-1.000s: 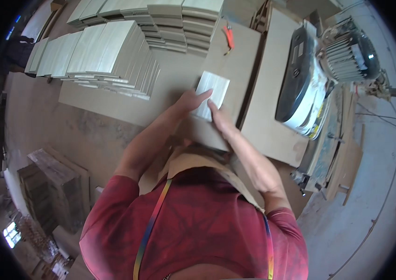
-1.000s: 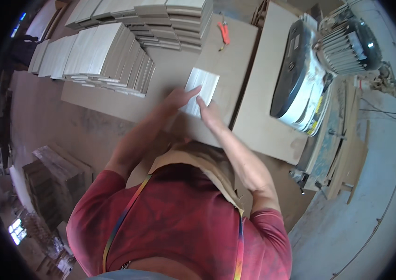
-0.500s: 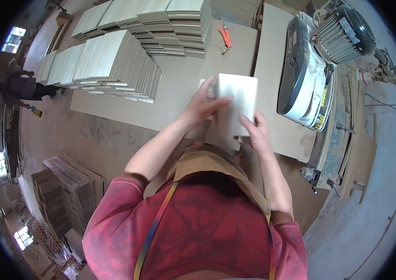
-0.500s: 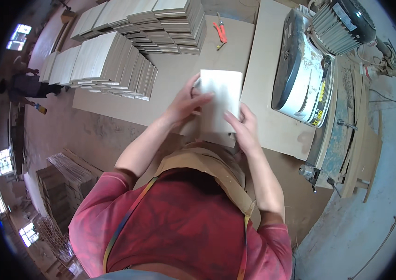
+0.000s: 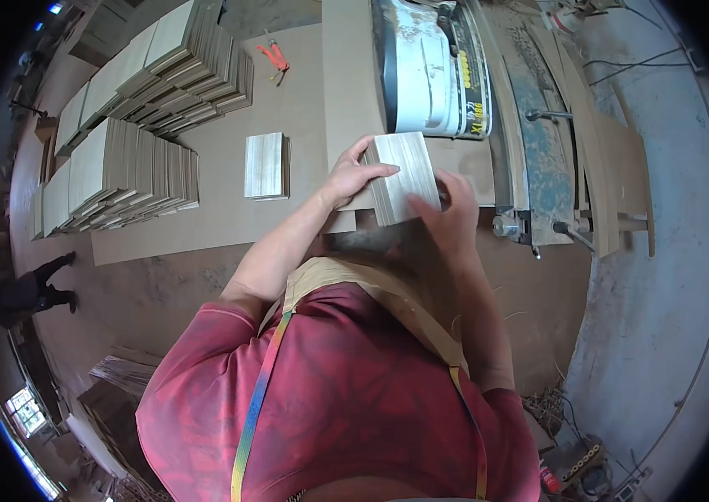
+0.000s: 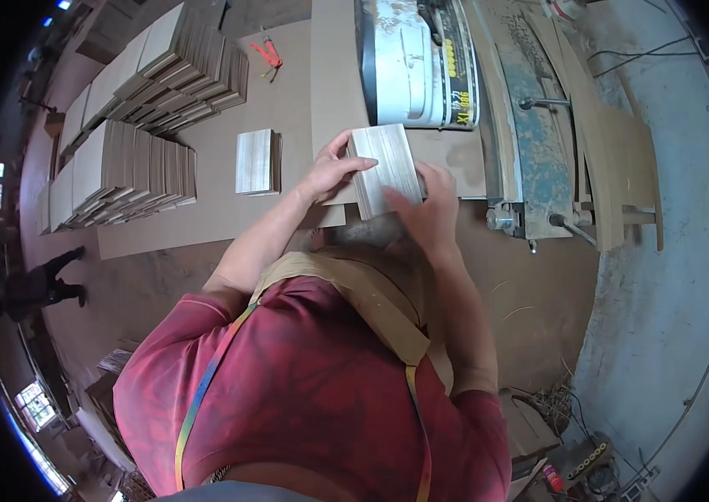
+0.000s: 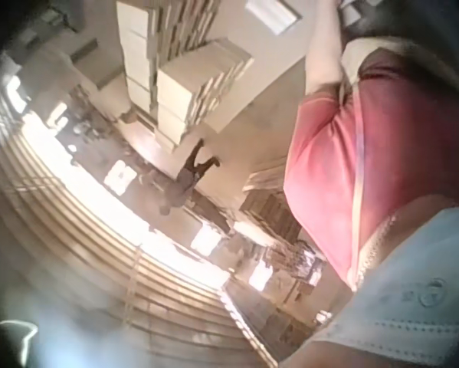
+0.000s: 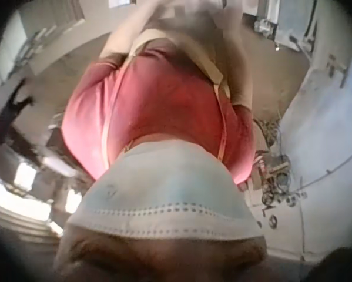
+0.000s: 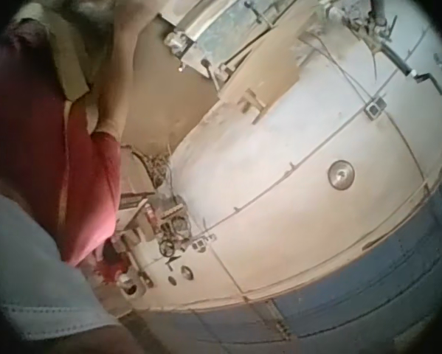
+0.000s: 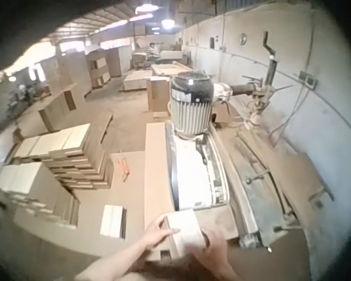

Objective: Feeding small wooden boards into a processing machine and stacking them onto a pallet.

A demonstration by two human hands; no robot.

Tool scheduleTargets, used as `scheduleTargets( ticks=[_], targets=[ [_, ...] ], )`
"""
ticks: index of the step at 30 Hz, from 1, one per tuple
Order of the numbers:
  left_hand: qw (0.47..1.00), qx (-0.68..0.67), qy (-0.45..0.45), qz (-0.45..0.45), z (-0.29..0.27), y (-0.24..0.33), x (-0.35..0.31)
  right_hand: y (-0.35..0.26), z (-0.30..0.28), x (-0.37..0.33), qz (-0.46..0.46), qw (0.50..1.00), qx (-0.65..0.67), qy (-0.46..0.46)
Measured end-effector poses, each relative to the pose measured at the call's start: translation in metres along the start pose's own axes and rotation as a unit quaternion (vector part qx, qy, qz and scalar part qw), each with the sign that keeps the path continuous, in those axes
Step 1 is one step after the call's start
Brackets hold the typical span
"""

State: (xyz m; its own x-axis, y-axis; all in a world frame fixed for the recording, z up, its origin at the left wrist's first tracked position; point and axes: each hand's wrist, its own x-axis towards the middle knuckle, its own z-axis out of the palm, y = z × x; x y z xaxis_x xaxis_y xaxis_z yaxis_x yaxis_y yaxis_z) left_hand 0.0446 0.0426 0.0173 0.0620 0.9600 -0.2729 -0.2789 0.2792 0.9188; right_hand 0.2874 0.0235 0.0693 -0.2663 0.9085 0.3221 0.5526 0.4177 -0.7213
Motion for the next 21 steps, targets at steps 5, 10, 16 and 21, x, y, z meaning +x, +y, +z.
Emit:
scheduleTargets(
  ticks=[5, 10, 16, 21],
  targets=[
    [0.999, 0.008, -0.02, -0.025, -0.01, 0.002, 0.017, -0.024, 0.03, -0.004, -0.025, 0.982, -0.188, 0.021],
    [0.996, -0.041, -0.064, -0.053, -0.009, 0.006, 0.019, -0.001, 0.025, -0.009, -0.034, 0.985, -0.158, 0.057],
    [0.998, 0.04, -0.051, 0.011, 0.011, -0.027, 0.028, 0.014, -0.016, -0.026, 0.033, 0.994, -0.07, 0.074],
    [0.996, 0.052, -0.051, -0.049, 0.024, -0.035, 0.041, 0.102, -0.033, -0.072, 0.09, 0.969, -0.149, 0.172]
  ],
)
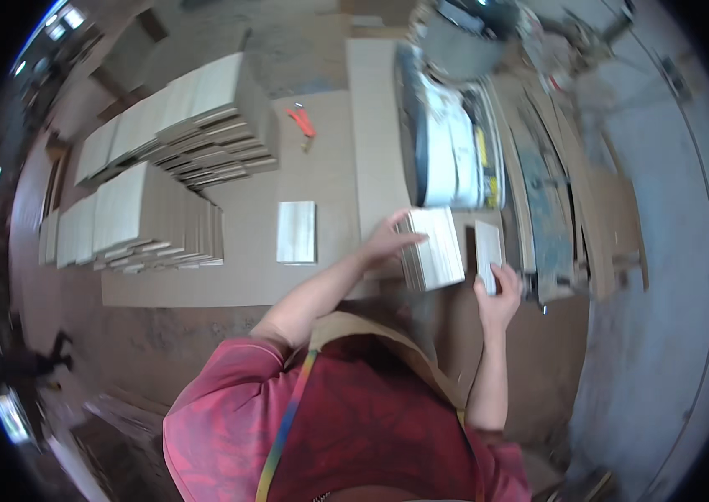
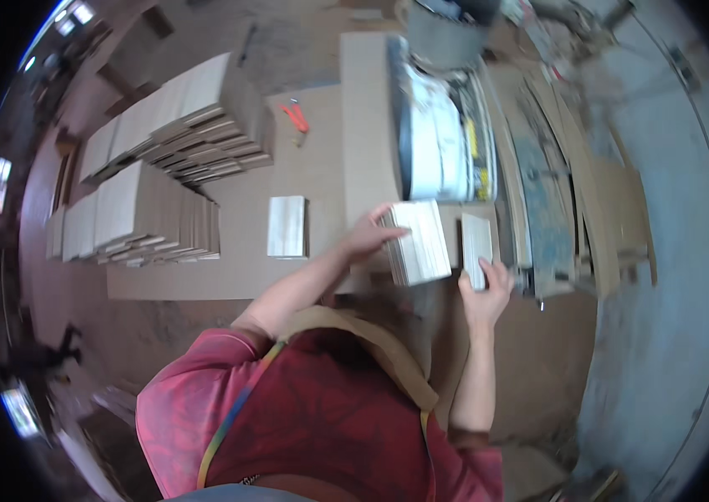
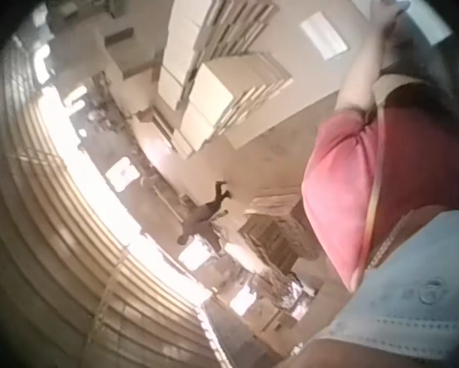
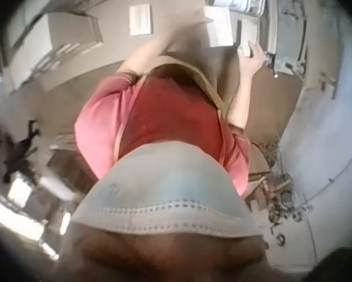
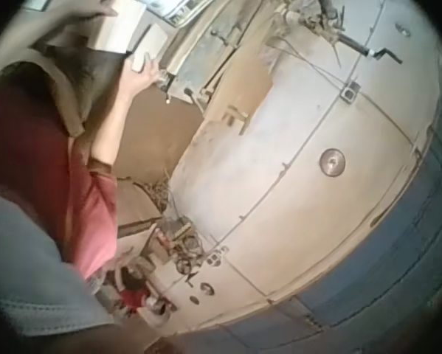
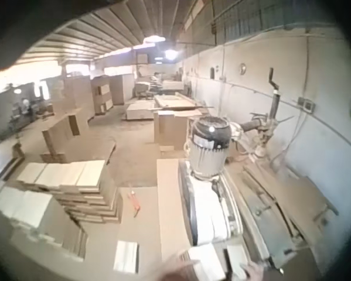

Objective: Feeding small wooden boards into a processing machine and stacking them onto a pallet.

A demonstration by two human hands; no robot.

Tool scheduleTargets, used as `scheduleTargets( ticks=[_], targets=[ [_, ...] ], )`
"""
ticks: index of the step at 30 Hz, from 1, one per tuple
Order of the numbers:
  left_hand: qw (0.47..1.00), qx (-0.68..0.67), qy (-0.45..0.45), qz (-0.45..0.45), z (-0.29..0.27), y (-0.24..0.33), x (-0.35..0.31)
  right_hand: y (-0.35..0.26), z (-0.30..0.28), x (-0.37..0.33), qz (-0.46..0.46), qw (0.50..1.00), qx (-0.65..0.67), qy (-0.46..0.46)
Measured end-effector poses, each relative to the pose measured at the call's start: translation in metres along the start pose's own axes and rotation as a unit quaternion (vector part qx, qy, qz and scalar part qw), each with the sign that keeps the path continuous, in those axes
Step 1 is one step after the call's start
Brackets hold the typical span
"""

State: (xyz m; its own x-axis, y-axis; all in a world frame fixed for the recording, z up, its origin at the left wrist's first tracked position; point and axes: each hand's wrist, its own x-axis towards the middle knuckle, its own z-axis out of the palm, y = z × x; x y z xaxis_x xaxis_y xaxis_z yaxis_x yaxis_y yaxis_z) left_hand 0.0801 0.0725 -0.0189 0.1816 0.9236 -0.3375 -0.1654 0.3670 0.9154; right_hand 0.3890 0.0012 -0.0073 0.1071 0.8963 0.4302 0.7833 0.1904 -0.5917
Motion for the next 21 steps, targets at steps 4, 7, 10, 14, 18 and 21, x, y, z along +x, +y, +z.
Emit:
scheduleTargets(
  ticks=[4, 7, 10, 14, 18, 21],
  targets=[
    [0.999, -0.052, -0.002, -0.007, -0.042, -0.006, -0.015, 0.001, 0.014, -0.007, -0.056, 0.991, -0.118, 0.013],
    [0.998, -0.056, -0.002, -0.024, -0.038, 0.034, -0.034, 0.007, 0.034, -0.005, -0.049, 0.983, -0.177, -0.011],
    [0.999, -0.036, -0.001, -0.026, -0.056, 0.032, -0.045, -0.003, 0.064, -0.003, -0.079, 0.978, -0.19, -0.012],
    [0.999, -0.033, -0.025, -0.019, -0.071, 0.033, -0.056, -0.007, 0.099, 0.018, -0.11, 0.964, -0.243, 0.015],
    [0.995, -0.087, 0.039, -0.026, -0.042, 0.045, -0.059, -0.018, 0.106, 0.044, -0.083, 0.983, -0.163, 0.009],
    [0.992, -0.094, 0.082, -0.015, -0.032, 0.041, -0.053, -0.066, 0.076, 0.04, -0.04, 0.982, 0.057, -0.178]
  ],
)
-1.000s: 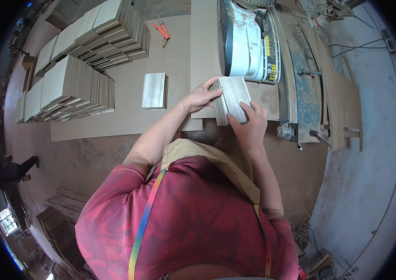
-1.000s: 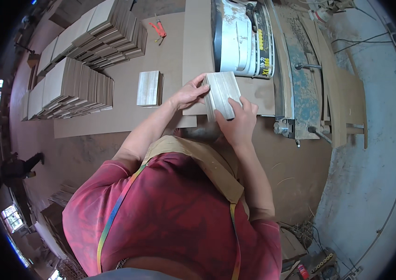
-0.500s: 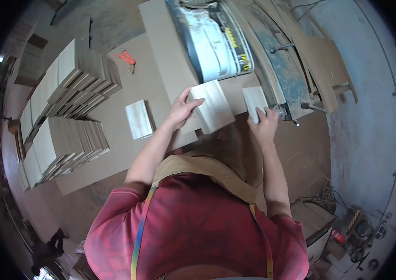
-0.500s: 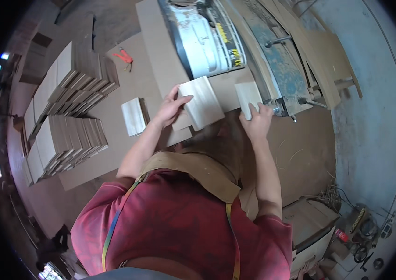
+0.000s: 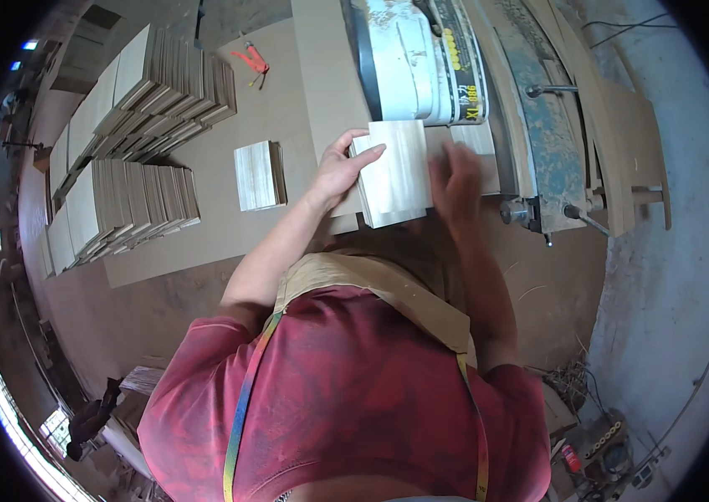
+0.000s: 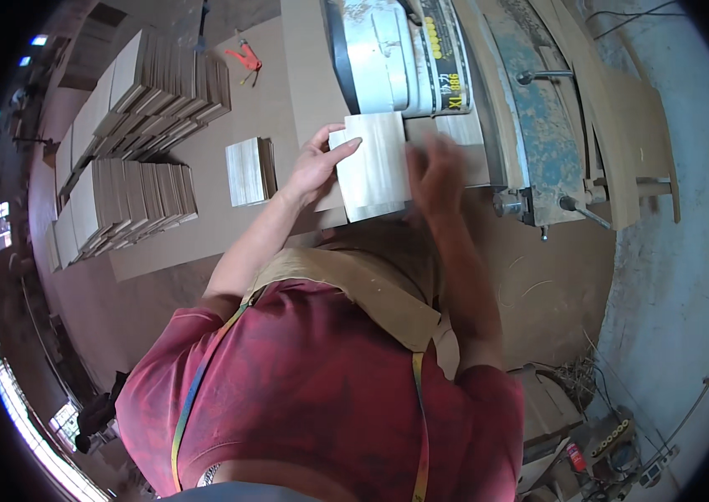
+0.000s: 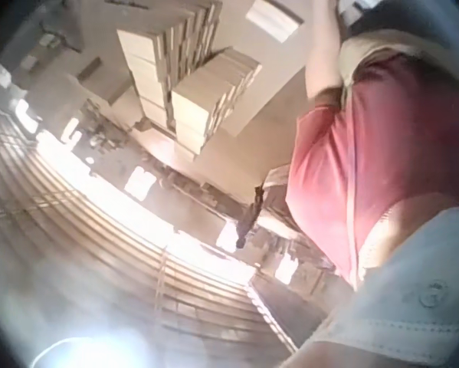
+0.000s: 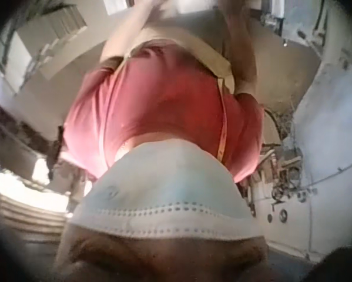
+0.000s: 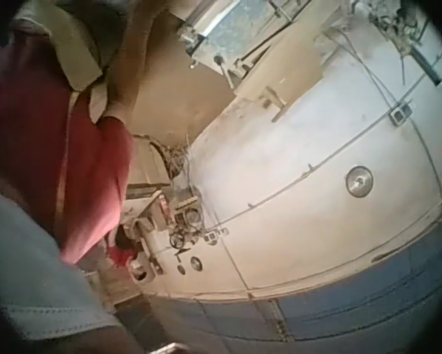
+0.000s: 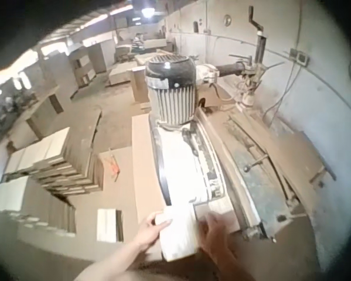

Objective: Feeding small wooden boards into a processing machine and stacking them onto a pallet.

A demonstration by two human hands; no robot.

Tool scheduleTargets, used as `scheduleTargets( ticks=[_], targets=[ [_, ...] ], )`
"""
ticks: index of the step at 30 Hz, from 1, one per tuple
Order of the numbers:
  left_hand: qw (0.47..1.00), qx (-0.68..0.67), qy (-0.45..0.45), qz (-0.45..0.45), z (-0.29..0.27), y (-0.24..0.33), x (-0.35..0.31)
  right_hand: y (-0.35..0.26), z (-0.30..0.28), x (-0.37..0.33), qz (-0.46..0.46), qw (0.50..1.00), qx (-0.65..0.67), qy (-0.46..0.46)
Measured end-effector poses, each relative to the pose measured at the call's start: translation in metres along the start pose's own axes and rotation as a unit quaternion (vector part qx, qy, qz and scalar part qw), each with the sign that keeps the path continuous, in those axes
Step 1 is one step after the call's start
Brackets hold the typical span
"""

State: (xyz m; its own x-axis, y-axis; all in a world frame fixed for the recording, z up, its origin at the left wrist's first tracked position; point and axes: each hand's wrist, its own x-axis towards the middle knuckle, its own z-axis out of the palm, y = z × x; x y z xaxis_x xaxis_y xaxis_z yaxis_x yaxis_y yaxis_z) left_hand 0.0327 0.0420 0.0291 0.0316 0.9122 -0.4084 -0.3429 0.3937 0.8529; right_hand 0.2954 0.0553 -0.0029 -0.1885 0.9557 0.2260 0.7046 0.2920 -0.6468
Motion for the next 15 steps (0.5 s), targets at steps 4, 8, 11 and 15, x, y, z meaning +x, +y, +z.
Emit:
scheduleTargets(
  ticks=[4, 8, 11, 15],
  targets=[
    [0.998, 0.046, 0.024, 0.029, 0.013, -0.007, 0.0, -0.109, -0.011, -0.031, 0.008, 0.995, -0.103, 0.002],
    [0.992, 0.126, 0.007, 0.008, 0.007, 0.003, -0.001, -0.067, -0.024, -0.057, 0.002, 0.99, -0.12, 0.075],
    [0.995, 0.073, -0.067, 0.008, -0.019, 0.005, 0.0, -0.009, -0.037, -0.074, 0.047, 0.991, -0.085, 0.094],
    [0.991, 0.009, -0.131, 0.004, -0.028, 0.001, 0.0, 0.057, -0.014, -0.054, 0.029, 0.978, -0.169, 0.12]
  ],
)
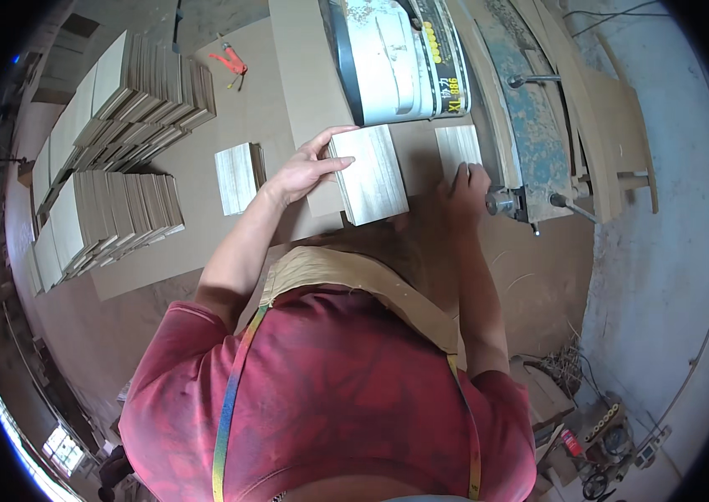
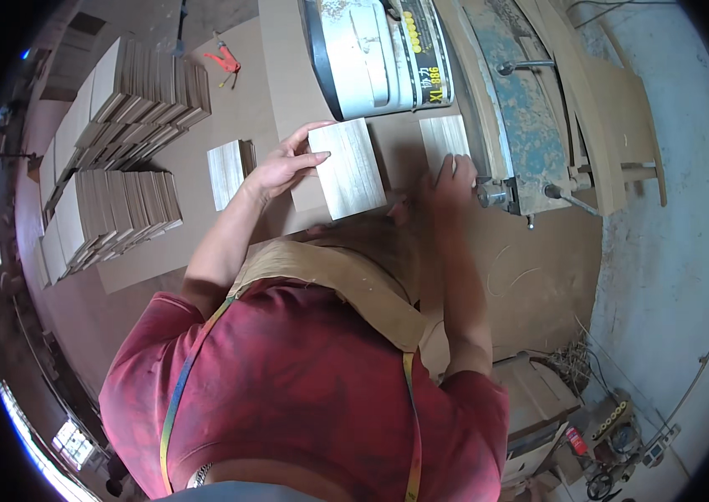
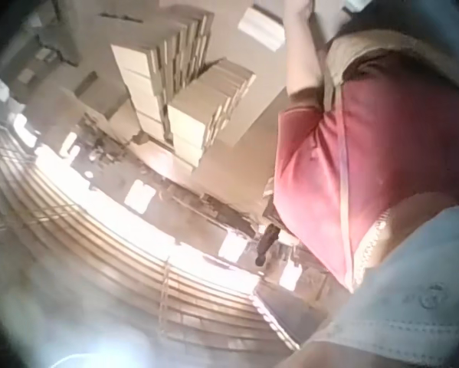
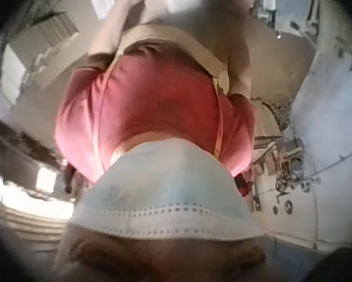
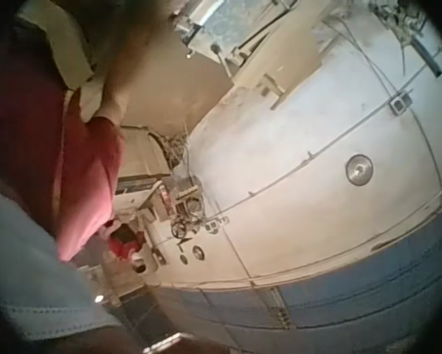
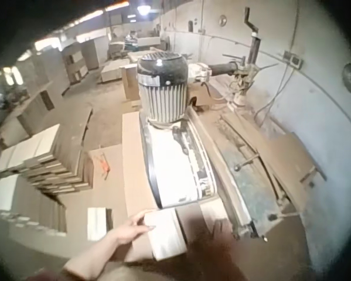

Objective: Feeding small wooden boards into a processing machine and stacking them onto a pallet.

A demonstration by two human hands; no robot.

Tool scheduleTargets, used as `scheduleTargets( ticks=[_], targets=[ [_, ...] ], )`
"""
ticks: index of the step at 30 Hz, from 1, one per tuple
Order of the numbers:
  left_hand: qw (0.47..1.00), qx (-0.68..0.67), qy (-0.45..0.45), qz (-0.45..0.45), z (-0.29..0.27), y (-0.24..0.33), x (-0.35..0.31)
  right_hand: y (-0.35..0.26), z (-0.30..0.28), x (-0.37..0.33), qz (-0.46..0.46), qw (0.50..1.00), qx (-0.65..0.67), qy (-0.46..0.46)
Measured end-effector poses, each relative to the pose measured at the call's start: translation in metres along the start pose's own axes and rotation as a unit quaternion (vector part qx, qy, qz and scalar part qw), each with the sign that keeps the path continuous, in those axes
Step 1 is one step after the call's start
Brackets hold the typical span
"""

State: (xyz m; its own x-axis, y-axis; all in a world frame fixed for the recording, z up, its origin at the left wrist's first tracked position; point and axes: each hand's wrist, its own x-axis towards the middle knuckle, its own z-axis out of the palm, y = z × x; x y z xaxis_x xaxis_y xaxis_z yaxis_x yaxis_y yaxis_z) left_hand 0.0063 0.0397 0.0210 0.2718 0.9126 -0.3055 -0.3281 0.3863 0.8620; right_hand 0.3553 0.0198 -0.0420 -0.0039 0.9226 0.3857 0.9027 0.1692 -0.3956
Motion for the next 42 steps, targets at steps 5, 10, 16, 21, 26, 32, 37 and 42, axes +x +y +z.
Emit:
scheduleTargets(
  ticks=[5, 10, 16, 21, 26, 32, 37, 42],
  targets=[
    [0.999, -0.032, 0.031, -0.013, 0.008, 0.002, -0.002, 0.004, 0.049, 0.038, -0.087, 0.995, -0.018, 0.049],
    [0.991, 0.003, 0.131, 0.003, 0.028, -0.004, 0.009, -0.067, -0.007, 0.056, -0.065, 0.971, 0.222, -0.057],
    [0.987, 0.068, 0.145, 0.016, 0.038, -0.007, 0.017, -0.129, -0.059, 0.011, -0.055, 0.995, 0.051, -0.059],
    [0.996, 0.017, 0.088, 0.015, 0.025, 0.005, 0.003, -0.039, -0.049, -0.014, 0.011, 0.998, 0.057, -0.036],
    [0.998, 0.005, 0.069, -0.004, 0.017, 0.006, -0.006, -0.02, 0.015, 0.01, -0.049, 0.995, -0.071, 0.041],
    [0.981, 0.09, 0.172, -0.007, 0.033, -0.013, 0.005, -0.038, 0.035, 0.058, -0.044, 0.998, 0.041, 0.028],
    [0.967, 0.139, 0.201, 0.066, 0.029, -0.029, 0.016, -0.141, -0.038, 0.018, -0.07, 0.991, 0.058, -0.102],
    [0.978, 0.148, 0.145, -0.02, 0.021, -0.005, 0.008, -0.057, -0.034, -0.014, -0.006, 0.999, 0.022, -0.041]
  ],
)
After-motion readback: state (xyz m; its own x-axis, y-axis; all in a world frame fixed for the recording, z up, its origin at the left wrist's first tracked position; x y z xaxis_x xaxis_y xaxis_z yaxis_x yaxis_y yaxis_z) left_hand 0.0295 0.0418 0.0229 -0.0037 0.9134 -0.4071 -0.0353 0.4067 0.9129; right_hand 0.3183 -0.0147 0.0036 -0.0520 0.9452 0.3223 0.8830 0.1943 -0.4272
